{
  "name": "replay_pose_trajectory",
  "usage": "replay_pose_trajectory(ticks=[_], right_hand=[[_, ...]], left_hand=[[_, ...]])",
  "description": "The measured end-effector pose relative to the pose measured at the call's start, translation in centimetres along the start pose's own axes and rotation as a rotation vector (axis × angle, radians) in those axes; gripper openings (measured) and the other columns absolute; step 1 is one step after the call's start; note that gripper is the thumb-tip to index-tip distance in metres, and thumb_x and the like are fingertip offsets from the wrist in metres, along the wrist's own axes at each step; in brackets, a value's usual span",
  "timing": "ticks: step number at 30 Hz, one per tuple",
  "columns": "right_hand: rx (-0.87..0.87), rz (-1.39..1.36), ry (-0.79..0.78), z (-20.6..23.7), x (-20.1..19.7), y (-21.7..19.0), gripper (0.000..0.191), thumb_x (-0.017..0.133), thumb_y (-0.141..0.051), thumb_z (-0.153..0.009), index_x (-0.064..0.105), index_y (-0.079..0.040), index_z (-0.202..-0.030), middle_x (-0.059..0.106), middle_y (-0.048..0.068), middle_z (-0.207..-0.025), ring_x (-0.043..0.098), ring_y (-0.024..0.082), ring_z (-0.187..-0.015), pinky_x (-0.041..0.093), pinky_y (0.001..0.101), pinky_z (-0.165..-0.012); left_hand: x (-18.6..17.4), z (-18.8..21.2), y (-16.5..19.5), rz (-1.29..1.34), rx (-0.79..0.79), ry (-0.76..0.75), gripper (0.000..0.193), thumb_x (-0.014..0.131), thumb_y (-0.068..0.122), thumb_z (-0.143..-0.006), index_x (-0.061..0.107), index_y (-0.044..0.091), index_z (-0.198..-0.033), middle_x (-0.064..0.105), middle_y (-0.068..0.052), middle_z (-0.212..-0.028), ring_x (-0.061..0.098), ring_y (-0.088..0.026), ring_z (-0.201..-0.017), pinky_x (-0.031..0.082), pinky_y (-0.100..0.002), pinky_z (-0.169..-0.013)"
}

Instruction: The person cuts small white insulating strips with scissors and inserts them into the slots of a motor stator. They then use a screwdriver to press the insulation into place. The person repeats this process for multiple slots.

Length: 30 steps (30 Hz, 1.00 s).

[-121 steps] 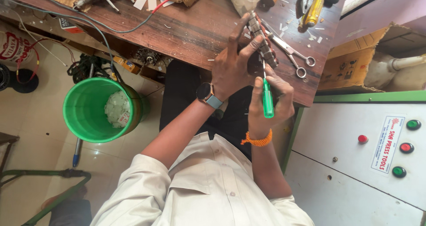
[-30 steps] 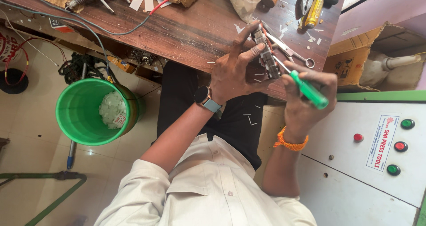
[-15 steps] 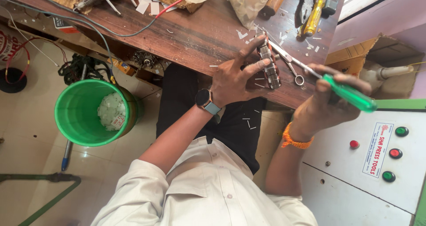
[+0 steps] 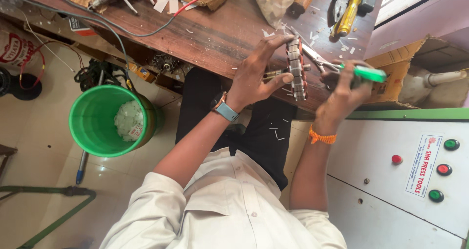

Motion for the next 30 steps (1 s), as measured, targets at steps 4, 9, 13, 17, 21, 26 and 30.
replay_pose_trajectory(ticks=[4,9,13,17,21,26,30], right_hand=[[0.081,0.320,-0.314,-4.0,3.9,1.3,0.033,0.068,-0.024,-0.113,0.062,-0.001,-0.136,0.073,0.013,-0.117,0.073,0.022,-0.101,0.064,0.0361,-0.083],[0.375,0.128,-0.394,-3.0,4.8,-1.9,0.054,0.067,-0.037,-0.099,0.055,-0.006,-0.142,0.068,0.015,-0.098,0.075,0.026,-0.095,0.064,0.0355,-0.078],[0.101,-0.080,-0.747,4.3,8.7,-7.9,0.068,0.089,-0.021,-0.091,0.048,0.001,-0.141,0.058,0.014,-0.134,0.059,0.023,-0.128,0.055,0.0368,-0.103],[-0.214,0.577,-0.467,6.0,9.1,-8.3,0.056,0.085,-0.009,-0.086,0.063,0.004,-0.136,0.072,0.016,-0.122,0.069,0.024,-0.114,0.055,0.0382,-0.097],[0.072,0.397,-0.319,4.7,7.7,-5.3,0.039,0.078,-0.021,-0.101,0.068,-0.001,-0.132,0.074,0.010,-0.112,0.071,0.021,-0.098,0.056,0.0381,-0.090],[0.672,-0.638,-0.102,6.1,7.8,0.7,0.043,0.073,-0.039,-0.093,0.062,-0.012,-0.123,0.074,0.002,-0.110,0.077,0.018,-0.093,0.065,0.0376,-0.068],[0.944,-0.910,-0.104,9.1,10.0,3.4,0.039,0.066,-0.037,-0.104,0.061,-0.012,-0.134,0.070,0.005,-0.119,0.073,0.016,-0.093,0.063,0.0225,-0.063]], left_hand=[[-0.2,-0.4,-0.2,0.051,-0.017,0.029,0.062,0.064,0.051,-0.105,0.045,0.017,-0.153,0.057,-0.013,-0.149,0.057,-0.036,-0.142,0.048,-0.044,-0.118],[0.0,-0.7,-1.9,0.094,-0.160,0.029,0.057,0.053,0.051,-0.107,0.048,0.015,-0.151,0.063,-0.013,-0.143,0.065,-0.032,-0.129,0.051,-0.041,-0.109],[0.0,-0.8,-2.5,0.118,-0.101,0.059,0.052,0.048,0.050,-0.112,0.050,0.014,-0.150,0.062,-0.014,-0.143,0.062,-0.033,-0.136,0.050,-0.041,-0.114],[-1.3,-0.2,-2.4,0.092,-0.052,0.161,0.041,0.045,0.044,-0.116,0.058,0.014,-0.139,0.061,-0.009,-0.139,0.059,-0.026,-0.135,0.046,-0.039,-0.117],[-5.6,3.6,-0.1,-0.172,-0.079,0.496,0.033,0.052,0.038,-0.111,0.063,0.015,-0.130,0.053,-0.006,-0.142,0.051,-0.025,-0.133,0.053,-0.034,-0.102],[-8.3,5.8,0.1,-0.067,-0.235,0.408,0.031,0.070,0.022,-0.102,0.061,0.013,-0.130,0.060,-0.003,-0.132,0.061,-0.016,-0.111,0.055,-0.030,-0.091],[-7.5,4.5,2.3,0.024,-0.178,0.164,0.038,0.075,0.018,-0.098,0.059,0.011,-0.132,0.063,-0.005,-0.128,0.065,-0.016,-0.103,0.056,-0.029,-0.084]])
Point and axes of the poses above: each hand's wrist, its own z-axis away from the middle knuckle, its own x-axis out of the palm, y = z × x, the point moved 10 cm from there along -z, towards the middle knuckle
